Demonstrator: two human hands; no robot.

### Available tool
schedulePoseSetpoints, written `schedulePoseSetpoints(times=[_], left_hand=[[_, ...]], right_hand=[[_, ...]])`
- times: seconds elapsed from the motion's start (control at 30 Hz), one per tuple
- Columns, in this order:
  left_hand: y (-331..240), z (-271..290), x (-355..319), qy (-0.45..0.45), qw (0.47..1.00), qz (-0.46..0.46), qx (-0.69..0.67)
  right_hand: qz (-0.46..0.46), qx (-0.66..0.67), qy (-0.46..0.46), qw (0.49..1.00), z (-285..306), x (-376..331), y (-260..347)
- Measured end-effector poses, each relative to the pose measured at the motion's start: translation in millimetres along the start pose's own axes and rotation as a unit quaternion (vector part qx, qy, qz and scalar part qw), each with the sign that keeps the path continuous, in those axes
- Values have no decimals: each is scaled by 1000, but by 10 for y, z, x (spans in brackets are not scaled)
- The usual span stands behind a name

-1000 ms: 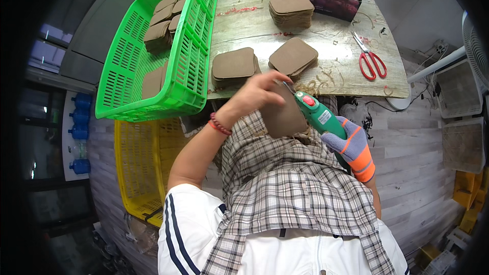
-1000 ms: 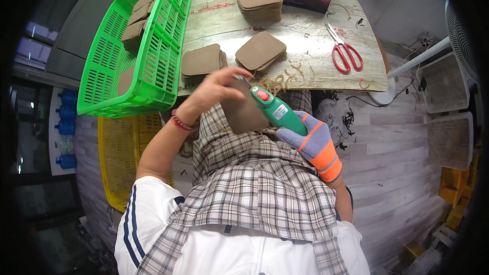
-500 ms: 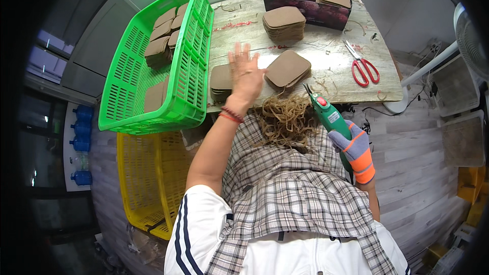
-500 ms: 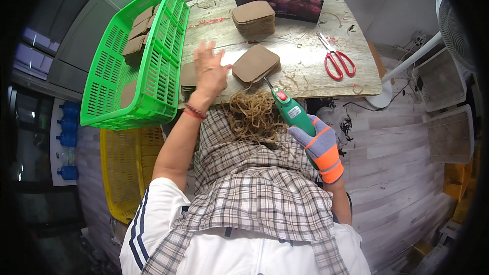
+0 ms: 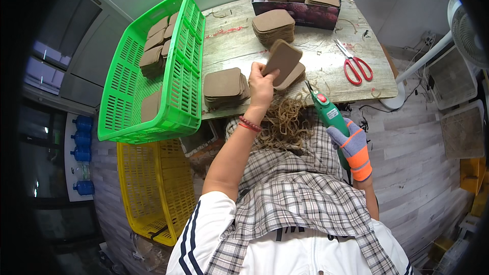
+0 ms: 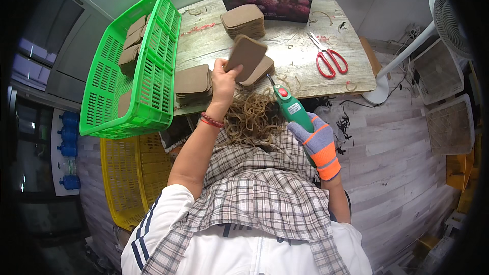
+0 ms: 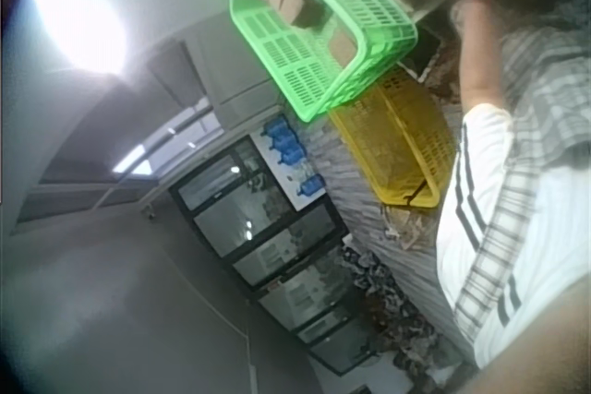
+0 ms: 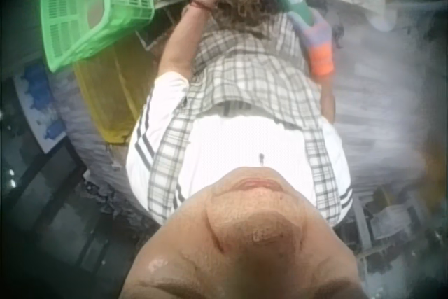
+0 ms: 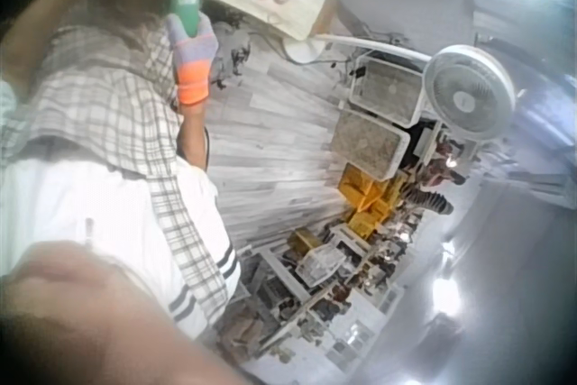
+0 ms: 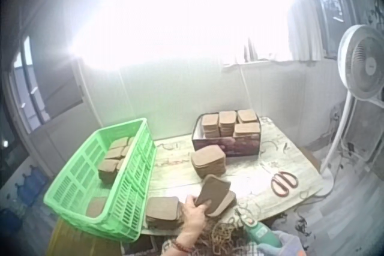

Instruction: The person uses a rotary tool to smooth the edges of square cardboard pieces. They pick up each piece from a green basket, run the tool along the edges, and place the finished pieces into a stack on the table.

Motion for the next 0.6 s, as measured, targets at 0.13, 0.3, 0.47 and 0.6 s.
schedulePoseSetpoints(times=[0.13,0.3,0.47,0.6], left_hand=[[-146,-167,-180,-8,910,61,-410],[-199,-367,-278,22,820,96,-564],[-234,-486,-356,23,786,130,-605],[-202,-565,-394,37,777,136,-613]], right_hand=[[26,-2,-17,1000,-5,11,19],[-1,45,-8,999,-61,-29,142],[9,46,-13,999,-90,-38,208],[7,60,-11,998,-93,-34,205]])
Point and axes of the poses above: each hand's wrist, its own x-axis towards the middle knuckle, its own z-axis out of the back of the hand, y = z × x, the point moved 3 cm from there along x, towards the middle knuckle, and after that the axes turned 10 degrees about x, right-handed, at the moved point
